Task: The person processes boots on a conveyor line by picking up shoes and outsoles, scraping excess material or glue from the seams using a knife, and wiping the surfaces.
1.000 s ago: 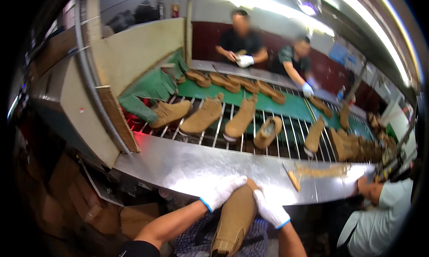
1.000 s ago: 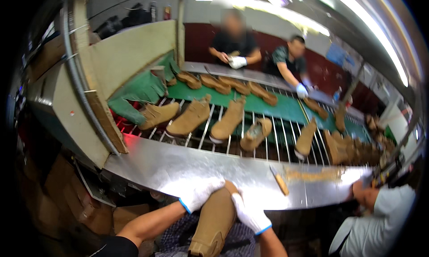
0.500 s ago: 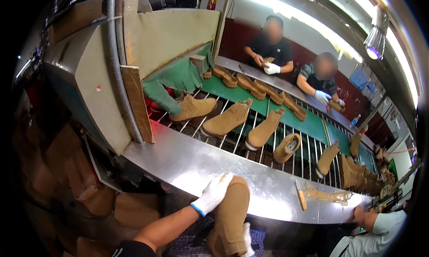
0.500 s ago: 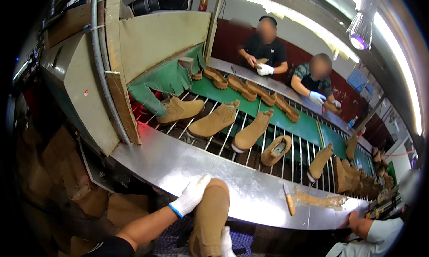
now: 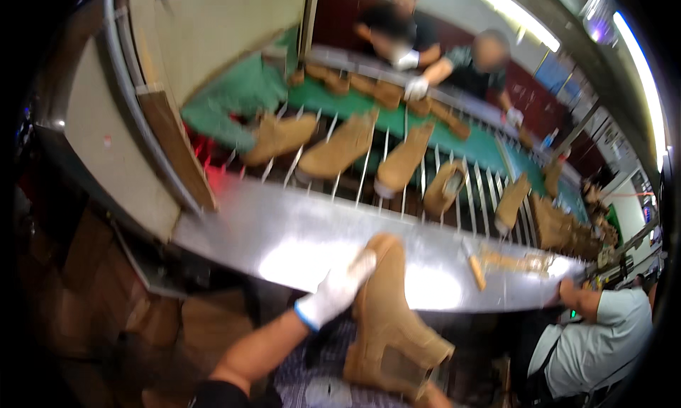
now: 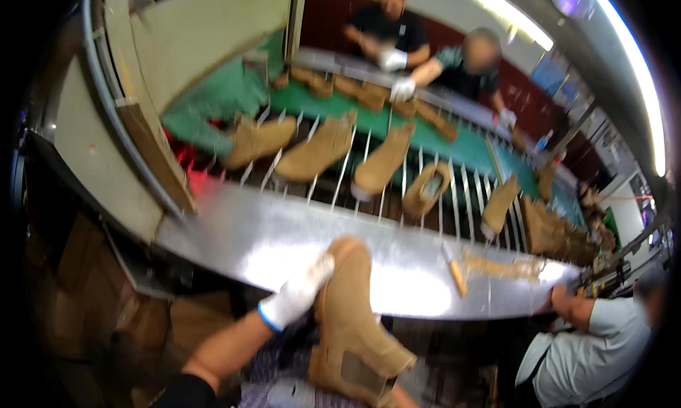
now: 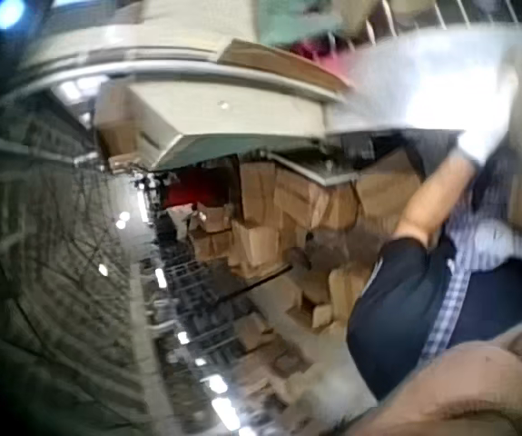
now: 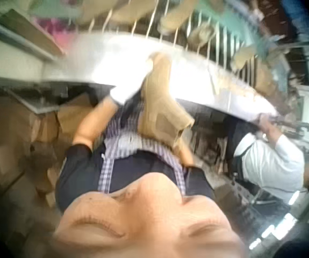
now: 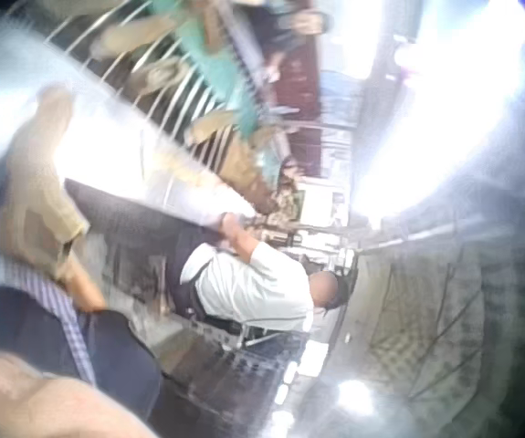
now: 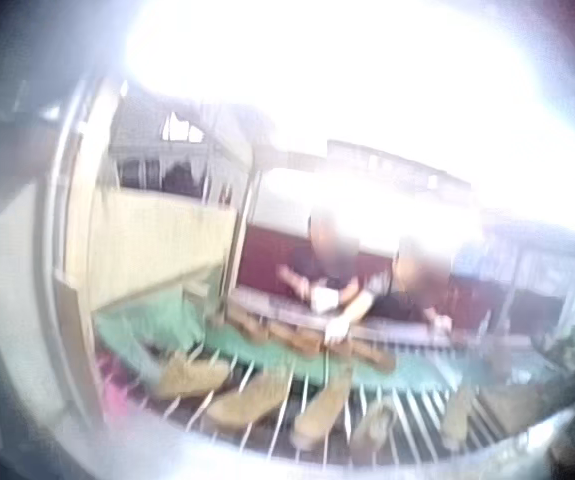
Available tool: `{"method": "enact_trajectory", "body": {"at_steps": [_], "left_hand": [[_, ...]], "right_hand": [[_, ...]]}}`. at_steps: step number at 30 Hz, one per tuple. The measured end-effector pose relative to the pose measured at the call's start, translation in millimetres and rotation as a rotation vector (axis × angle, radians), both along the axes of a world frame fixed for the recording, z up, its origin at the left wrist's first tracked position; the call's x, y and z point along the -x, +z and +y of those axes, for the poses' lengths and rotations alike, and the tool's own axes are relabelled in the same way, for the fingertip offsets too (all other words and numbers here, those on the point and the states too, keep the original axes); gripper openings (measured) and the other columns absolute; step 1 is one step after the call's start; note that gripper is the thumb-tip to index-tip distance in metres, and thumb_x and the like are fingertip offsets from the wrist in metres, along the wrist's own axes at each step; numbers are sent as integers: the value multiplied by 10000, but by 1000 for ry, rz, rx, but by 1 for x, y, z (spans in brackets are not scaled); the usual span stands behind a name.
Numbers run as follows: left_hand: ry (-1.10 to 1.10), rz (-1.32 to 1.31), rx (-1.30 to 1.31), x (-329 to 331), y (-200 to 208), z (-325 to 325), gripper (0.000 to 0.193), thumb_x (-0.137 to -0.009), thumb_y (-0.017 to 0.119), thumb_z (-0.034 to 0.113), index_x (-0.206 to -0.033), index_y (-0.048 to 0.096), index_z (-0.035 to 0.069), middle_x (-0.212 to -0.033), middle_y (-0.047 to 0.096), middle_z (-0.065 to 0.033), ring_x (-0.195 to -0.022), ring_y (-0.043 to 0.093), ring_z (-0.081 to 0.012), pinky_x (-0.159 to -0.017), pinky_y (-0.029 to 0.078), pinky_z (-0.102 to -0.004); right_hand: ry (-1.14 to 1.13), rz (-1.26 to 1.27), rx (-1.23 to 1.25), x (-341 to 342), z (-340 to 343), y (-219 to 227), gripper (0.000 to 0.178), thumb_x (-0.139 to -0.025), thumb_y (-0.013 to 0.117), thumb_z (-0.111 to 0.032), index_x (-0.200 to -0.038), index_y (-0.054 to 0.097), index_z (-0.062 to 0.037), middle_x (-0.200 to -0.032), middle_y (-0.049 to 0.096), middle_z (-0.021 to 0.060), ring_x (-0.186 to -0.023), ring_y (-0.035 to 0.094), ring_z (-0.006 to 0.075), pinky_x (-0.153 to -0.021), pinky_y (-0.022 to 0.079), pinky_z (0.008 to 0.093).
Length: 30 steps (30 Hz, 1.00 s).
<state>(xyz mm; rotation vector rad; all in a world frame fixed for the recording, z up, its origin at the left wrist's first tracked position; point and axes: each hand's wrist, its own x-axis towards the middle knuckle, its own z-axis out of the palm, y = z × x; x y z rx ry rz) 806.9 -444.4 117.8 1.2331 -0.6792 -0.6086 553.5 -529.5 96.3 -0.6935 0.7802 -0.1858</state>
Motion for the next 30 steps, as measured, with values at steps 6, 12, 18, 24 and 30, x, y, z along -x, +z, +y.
{"method": "enact_trajectory", "body": {"at_steps": [6, 12, 18, 24, 30], "left_hand": [[-204, 711, 273, -16, 4, -10, 609, -1189, 365, 450, -1576, 489, -4, -1559, 557, -182, -1420, 550, -269, -1182, 488, -414], [-439, 835, 386, -14, -16, -21, 544, -1147, 485, 362, -1551, 511, -2, -1544, 575, -200, -1378, 595, -348, -1162, 518, -480], [-619, 774, 445, -22, 2, -13, 645, -1018, 630, 263, -1576, 460, -11, -1552, 564, -209, -1431, 557, -396, -1198, 477, -506], [-552, 460, 148, -10, 20, -39, 802, -922, 771, 366, -1556, 462, -15, -1555, 550, -211, -1440, 551, -422, -1221, 430, -551], [-425, 447, 84, -23, 27, -54, 854, -863, 851, 320, -1541, 453, -12, -1515, 560, -239, -1399, 566, -464, -1187, 471, -589]], "right_hand": [[-14, -93, -250, 9, 2, 6, 569, -1163, 475, -417, -1534, 518, 12, -1402, 650, 183, -1294, 626, 303, -1105, 523, 437], [-16, -141, -473, 15, 2, 0, 575, -1155, 502, -424, -1525, 521, 15, -1368, 668, 202, -1266, 650, 324, -1082, 550, 456], [43, -316, -598, 14, 2, -43, 658, -1134, 503, -506, -1528, 510, 20, -1396, 661, 218, -1264, 670, 350, -1080, 571, 481], [42, -258, -477, 21, -15, -55, 630, -1148, 489, -479, -1522, 510, 28, -1476, 625, 200, -1297, 651, 303, -1127, 543, 474], [3, -34, -474, -29, -32, -28, 617, -1170, 443, -465, -1571, 465, 3, -1501, 611, 163, -1343, 623, 265, -1174, 514, 446]]}}
